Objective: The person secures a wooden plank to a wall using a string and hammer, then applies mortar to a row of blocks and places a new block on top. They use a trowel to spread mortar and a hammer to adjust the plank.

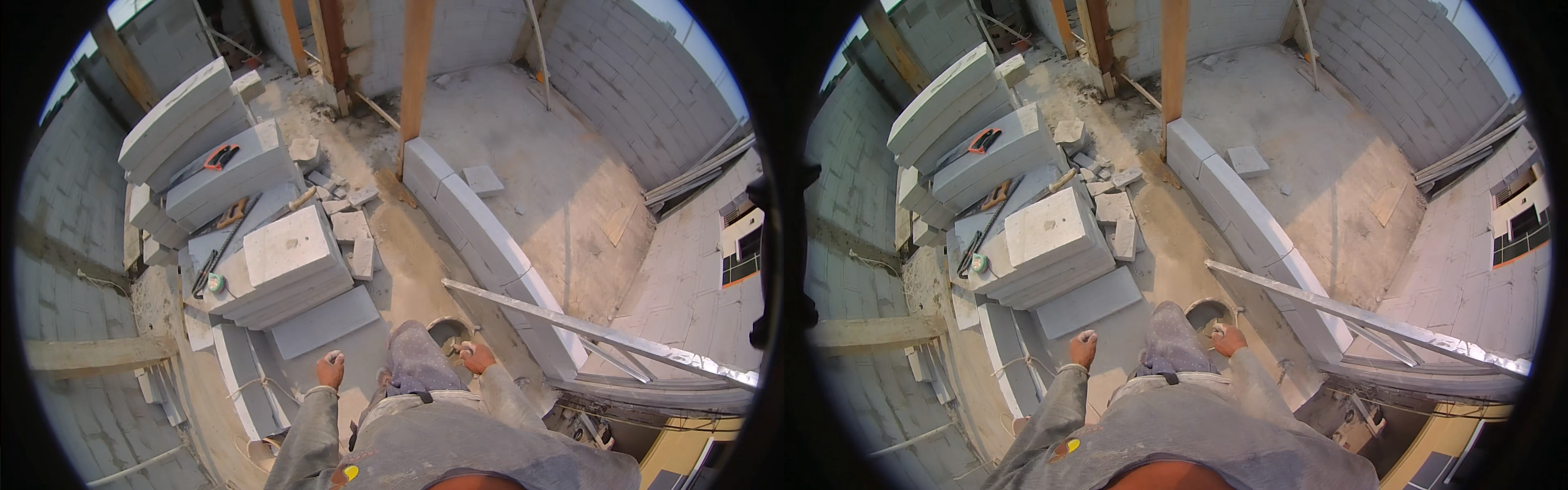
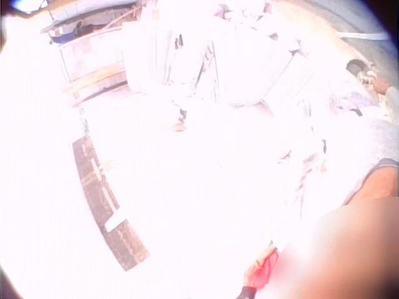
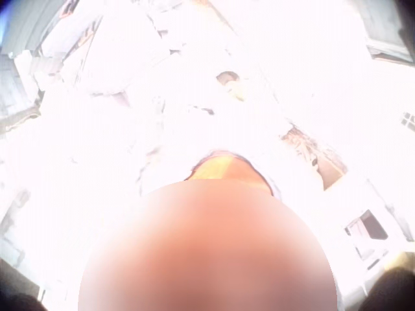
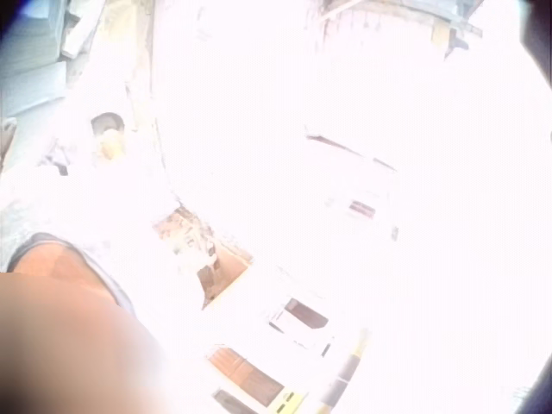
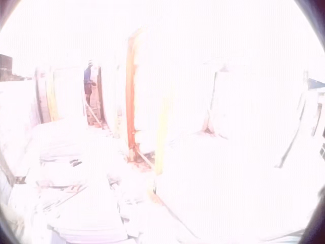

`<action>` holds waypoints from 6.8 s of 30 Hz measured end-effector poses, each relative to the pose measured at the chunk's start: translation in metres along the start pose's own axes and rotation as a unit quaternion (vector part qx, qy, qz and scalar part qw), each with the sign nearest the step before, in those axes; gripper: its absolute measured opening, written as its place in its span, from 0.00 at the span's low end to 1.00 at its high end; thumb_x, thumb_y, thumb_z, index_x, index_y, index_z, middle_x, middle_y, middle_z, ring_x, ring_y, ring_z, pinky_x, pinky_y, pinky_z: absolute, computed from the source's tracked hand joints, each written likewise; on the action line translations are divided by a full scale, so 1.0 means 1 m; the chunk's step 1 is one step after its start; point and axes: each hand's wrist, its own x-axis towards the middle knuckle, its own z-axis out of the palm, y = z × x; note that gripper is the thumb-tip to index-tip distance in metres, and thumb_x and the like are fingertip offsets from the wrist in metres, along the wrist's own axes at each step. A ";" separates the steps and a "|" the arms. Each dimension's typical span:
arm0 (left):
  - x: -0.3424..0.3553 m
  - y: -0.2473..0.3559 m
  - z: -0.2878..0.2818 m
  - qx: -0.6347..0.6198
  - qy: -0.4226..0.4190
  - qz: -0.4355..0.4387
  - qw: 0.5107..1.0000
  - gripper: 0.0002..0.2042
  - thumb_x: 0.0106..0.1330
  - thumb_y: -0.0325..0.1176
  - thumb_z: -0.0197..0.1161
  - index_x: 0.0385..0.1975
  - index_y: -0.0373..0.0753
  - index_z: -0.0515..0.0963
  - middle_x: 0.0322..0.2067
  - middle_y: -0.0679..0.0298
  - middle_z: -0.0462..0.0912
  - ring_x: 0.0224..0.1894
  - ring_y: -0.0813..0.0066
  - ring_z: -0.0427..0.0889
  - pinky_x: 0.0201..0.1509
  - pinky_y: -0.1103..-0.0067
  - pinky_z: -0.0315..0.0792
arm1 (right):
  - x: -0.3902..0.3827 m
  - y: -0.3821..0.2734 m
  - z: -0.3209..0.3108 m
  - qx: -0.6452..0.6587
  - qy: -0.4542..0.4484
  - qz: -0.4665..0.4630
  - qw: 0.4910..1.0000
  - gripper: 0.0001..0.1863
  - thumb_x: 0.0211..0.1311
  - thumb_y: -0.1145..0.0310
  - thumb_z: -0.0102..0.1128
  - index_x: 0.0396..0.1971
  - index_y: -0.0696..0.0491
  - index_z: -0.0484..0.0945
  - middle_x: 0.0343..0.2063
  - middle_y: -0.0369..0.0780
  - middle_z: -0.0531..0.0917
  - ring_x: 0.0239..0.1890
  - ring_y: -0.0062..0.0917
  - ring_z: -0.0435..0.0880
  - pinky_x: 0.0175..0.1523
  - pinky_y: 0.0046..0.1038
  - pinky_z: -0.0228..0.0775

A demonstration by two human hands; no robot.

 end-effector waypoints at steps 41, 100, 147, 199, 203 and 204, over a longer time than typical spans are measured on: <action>0.539 0.407 0.280 0.291 -0.714 0.053 0.634 0.18 0.61 0.37 0.66 0.46 0.31 0.83 0.41 0.49 0.88 0.43 0.58 0.86 0.49 0.65 0.76 | 0.637 -0.248 -0.309 -0.058 -0.135 -0.041 0.988 0.22 0.61 0.54 0.61 0.47 0.55 0.86 0.45 0.52 0.86 0.51 0.45 0.84 0.58 0.40 0.74; 0.849 0.341 0.554 -0.272 -0.221 -0.041 0.936 0.06 0.66 0.29 0.67 0.38 0.34 0.83 0.34 0.62 0.86 0.34 0.71 0.86 0.41 0.76 0.83 | 0.982 -0.267 -0.224 0.258 -0.021 -0.131 0.957 0.12 0.55 0.73 0.62 0.38 0.62 0.83 0.26 0.39 0.84 0.21 0.21 0.82 0.26 0.22 0.78; 0.838 0.340 0.552 -0.278 -0.361 -0.163 0.875 0.12 0.69 0.28 0.66 0.50 0.35 0.76 0.44 0.61 0.83 0.45 0.68 0.86 0.52 0.74 0.84 | 0.921 -0.230 -0.240 0.131 -0.014 -0.108 0.985 0.10 0.63 0.67 0.63 0.30 0.59 0.84 0.18 0.33 0.79 0.15 0.17 0.75 0.20 0.23 0.67; 0.850 0.370 0.540 -0.309 -0.213 -0.045 0.926 0.05 0.67 0.29 0.64 0.37 0.34 0.82 0.33 0.61 0.84 0.33 0.72 0.84 0.35 0.76 0.84 | 1.110 -0.249 -0.378 0.650 0.033 -0.205 0.731 0.25 0.77 0.65 0.48 0.61 0.71 0.64 0.54 0.53 0.78 0.52 0.36 0.84 0.58 0.32 0.82; 0.843 0.391 0.527 -0.340 -0.162 -0.011 0.926 0.07 0.67 0.28 0.65 0.40 0.31 0.80 0.34 0.61 0.83 0.33 0.72 0.83 0.38 0.75 0.84 | 1.118 -0.281 -0.399 0.656 0.025 -0.237 0.716 0.23 0.77 0.66 0.47 0.59 0.71 0.64 0.54 0.54 0.78 0.52 0.38 0.84 0.57 0.32 0.84; 0.841 0.400 0.520 -0.342 -0.144 0.006 0.929 0.09 0.67 0.28 0.65 0.42 0.29 0.80 0.35 0.60 0.83 0.34 0.72 0.82 0.39 0.75 0.84 | 1.118 -0.289 -0.403 0.662 0.026 -0.227 0.714 0.23 0.77 0.66 0.47 0.59 0.71 0.64 0.54 0.55 0.78 0.52 0.38 0.84 0.56 0.33 0.84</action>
